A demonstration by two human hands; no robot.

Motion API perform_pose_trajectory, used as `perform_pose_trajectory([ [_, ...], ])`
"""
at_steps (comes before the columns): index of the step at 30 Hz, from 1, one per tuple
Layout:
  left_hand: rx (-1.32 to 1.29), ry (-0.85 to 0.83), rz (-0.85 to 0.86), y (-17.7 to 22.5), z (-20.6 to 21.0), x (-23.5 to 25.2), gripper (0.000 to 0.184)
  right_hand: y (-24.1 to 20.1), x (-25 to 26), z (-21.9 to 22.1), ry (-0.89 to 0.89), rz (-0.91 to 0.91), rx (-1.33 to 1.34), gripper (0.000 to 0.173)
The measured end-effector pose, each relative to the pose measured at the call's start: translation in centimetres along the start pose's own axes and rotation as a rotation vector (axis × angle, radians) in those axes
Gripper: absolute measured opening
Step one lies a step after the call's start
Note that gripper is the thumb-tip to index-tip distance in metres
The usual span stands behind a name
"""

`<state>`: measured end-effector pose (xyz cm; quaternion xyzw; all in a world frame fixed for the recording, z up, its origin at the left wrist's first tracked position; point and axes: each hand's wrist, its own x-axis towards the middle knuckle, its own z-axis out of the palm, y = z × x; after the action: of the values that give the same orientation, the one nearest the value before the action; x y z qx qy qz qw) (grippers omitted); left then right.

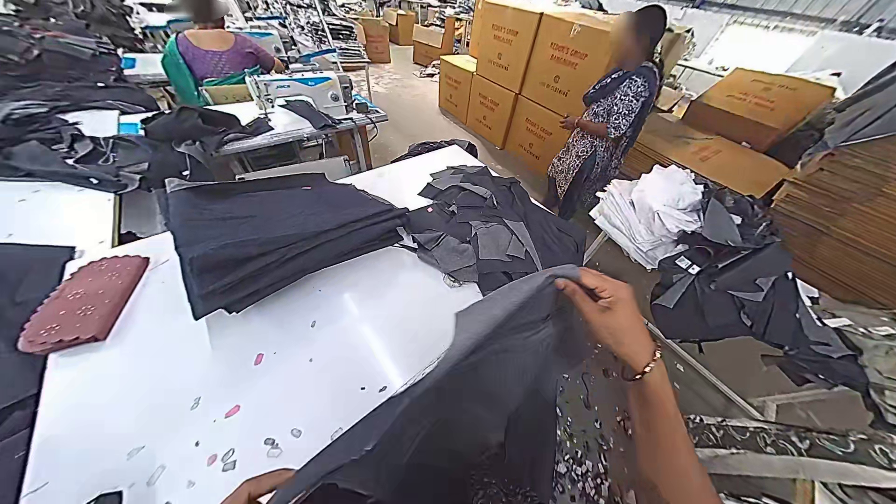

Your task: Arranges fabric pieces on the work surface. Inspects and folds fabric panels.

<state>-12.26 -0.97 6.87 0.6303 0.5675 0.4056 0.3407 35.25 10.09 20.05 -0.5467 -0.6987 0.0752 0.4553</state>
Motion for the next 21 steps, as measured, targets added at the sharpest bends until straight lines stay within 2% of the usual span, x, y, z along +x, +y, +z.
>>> perform_pose_trajectory([
  [2, -0.155, -0.105, 0.032, 1.1, 0.8, -0.2, 0.018, 0.4, -0.1, -0.7, 0.075, 0.118, 0.062, 0.019],
  [4, 0.022, -0.12, 0.012, 1.1, 1.6, -0.2, 0.023, 0.6, 0.0, -0.6, 0.048, 0.219, 0.101, 0.016],
  [6, 0.122, -0.024, -0.037, 0.4, 1.7, -0.5, 0.025, 0.4, -0.2, -0.2, -0.017, 0.249, 0.138, 0.017],
  [8, 0.002, 0.097, -0.117, 0.0, 1.0, -0.7, 0.022, -0.1, 0.2, 0.6, -0.016, 0.271, 0.313, 0.014],
  [9, -0.094, 0.137, -0.147, -0.1, 0.5, -0.9, 0.022, 0.1, 0.7, 1.3, -0.009, 0.28, 0.42, 0.019],
  [10, -0.132, 0.16, -0.18, -0.3, 0.1, -1.2, 0.022, 0.6, 1.1, 2.2, -0.03, 0.288, 0.477, 0.023],
  [14, -0.029, 0.159, -0.481, -0.9, -0.5, -2.4, 0.024, 2.0, 2.2, 7.0, -0.23, 0.26, 0.351, 0.02],
  [16, -0.161, 0.272, -0.585, -0.5, -0.9, -2.3, 0.026, 2.1, 3.0, 9.3, -0.246, 0.288, 0.416, 0.019],
  [18, -0.249, 0.439, -0.607, -0.5, -1.4, -1.1, 0.027, 2.3, 4.3, 12.4, -0.282, 0.31, 0.387, 0.018],
  [21, -0.151, 0.627, -0.507, -2.7, -2.9, 2.9, 0.029, 2.8, 7.4, 19.2, -0.325, 0.331, 0.36, 0.027],
])
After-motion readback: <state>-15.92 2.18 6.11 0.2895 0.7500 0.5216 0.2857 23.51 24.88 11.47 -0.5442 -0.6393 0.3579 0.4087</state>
